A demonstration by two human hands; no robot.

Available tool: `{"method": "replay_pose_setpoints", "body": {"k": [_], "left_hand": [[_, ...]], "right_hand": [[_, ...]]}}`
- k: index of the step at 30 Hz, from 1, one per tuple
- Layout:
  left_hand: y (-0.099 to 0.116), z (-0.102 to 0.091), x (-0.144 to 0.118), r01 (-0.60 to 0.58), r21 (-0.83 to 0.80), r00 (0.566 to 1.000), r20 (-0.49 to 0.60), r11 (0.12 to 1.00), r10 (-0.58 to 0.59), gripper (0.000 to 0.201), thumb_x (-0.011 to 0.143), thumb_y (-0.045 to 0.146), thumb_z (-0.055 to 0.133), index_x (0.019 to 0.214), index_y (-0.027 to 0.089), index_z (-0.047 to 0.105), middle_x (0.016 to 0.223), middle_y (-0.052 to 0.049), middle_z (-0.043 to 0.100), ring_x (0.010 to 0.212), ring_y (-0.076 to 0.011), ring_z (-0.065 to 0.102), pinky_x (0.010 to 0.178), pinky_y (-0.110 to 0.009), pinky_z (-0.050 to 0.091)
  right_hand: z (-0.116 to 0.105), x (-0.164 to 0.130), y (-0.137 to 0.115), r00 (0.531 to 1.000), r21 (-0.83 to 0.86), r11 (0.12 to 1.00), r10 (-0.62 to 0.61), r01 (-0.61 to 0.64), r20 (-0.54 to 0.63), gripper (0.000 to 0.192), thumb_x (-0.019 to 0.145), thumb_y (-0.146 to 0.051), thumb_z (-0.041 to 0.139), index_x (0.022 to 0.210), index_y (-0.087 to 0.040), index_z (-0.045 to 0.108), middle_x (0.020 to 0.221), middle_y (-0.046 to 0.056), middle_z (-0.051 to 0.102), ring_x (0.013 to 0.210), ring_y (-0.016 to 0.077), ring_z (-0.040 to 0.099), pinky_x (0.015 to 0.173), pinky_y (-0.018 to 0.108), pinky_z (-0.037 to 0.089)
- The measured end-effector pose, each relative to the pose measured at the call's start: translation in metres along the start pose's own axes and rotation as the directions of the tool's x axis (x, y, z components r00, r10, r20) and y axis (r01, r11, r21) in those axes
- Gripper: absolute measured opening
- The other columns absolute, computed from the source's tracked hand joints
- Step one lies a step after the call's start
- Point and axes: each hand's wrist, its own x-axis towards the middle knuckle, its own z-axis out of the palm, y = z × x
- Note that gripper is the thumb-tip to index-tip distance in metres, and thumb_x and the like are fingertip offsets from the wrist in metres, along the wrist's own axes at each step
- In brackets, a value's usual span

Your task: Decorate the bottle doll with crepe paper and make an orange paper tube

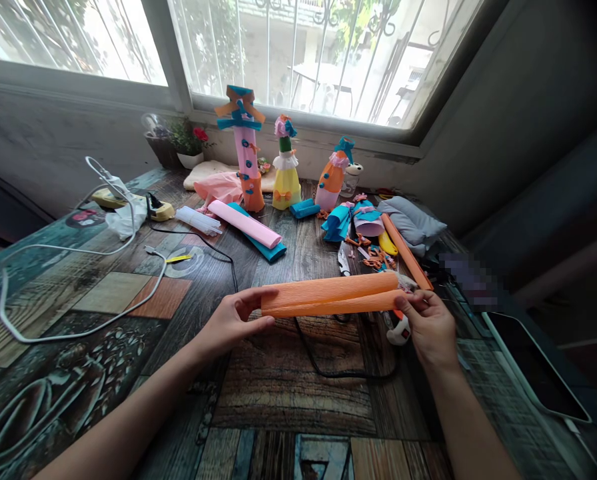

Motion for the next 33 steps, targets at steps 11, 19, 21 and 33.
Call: {"method": "replay_pose_setpoints", "body": {"k": [11,19,21,33], "left_hand": [[-0.0024,-0.0011,-0.0003,0.020,-0.013,1.000,-0.009,1.000,-0.020,0.043,0.064,0.021,0.079,0.105,0.016,0.066,0.115,-0.009,0.069,0.111,-0.0269,0.061,0.099,-0.041,0.047],[-0.0014,0.0008,0.0006,0.006,-0.044,1.000,-0.008,0.999,-0.006,0.041,0.063,0.021,0.080,0.102,0.017,0.068,0.112,-0.009,0.070,0.109,-0.0274,0.062,0.102,-0.044,0.044],[-0.0008,0.0015,0.0006,0.011,-0.053,1.000,-0.009,0.999,-0.011,0.041,0.063,0.022,0.080,0.102,0.017,0.068,0.112,-0.009,0.070,0.110,-0.0281,0.061,0.103,-0.045,0.043],[0.0028,0.0051,-0.0010,0.075,-0.051,0.996,-0.036,0.996,-0.077,0.046,0.060,0.027,0.082,0.103,0.015,0.067,0.115,-0.011,0.068,0.109,-0.0304,0.061,0.099,-0.044,0.047]], "right_hand": [[-0.0013,0.0018,0.0010,0.999,0.022,0.999,0.030,-0.029,-0.013,0.045,0.047,-0.035,0.089,0.067,-0.019,0.052,0.061,-0.007,0.059,0.058,0.0082,0.060,0.059,0.017,0.051],[-0.0011,0.0009,0.0007,1.000,0.000,1.000,0.022,-0.022,-0.010,0.043,0.049,-0.035,0.088,0.067,-0.020,0.051,0.061,-0.006,0.059,0.057,0.0107,0.061,0.058,0.021,0.053],[-0.0011,0.0009,0.0013,1.000,-0.002,1.000,0.018,-0.018,-0.009,0.043,0.049,-0.035,0.088,0.067,-0.020,0.051,0.061,-0.006,0.058,0.058,0.0099,0.060,0.060,0.020,0.053],[0.0000,0.0014,0.0039,1.000,-0.015,1.000,-0.013,0.013,-0.012,0.042,0.050,-0.035,0.087,0.065,-0.020,0.051,0.061,-0.006,0.057,0.058,0.0100,0.060,0.061,0.021,0.054]]}}
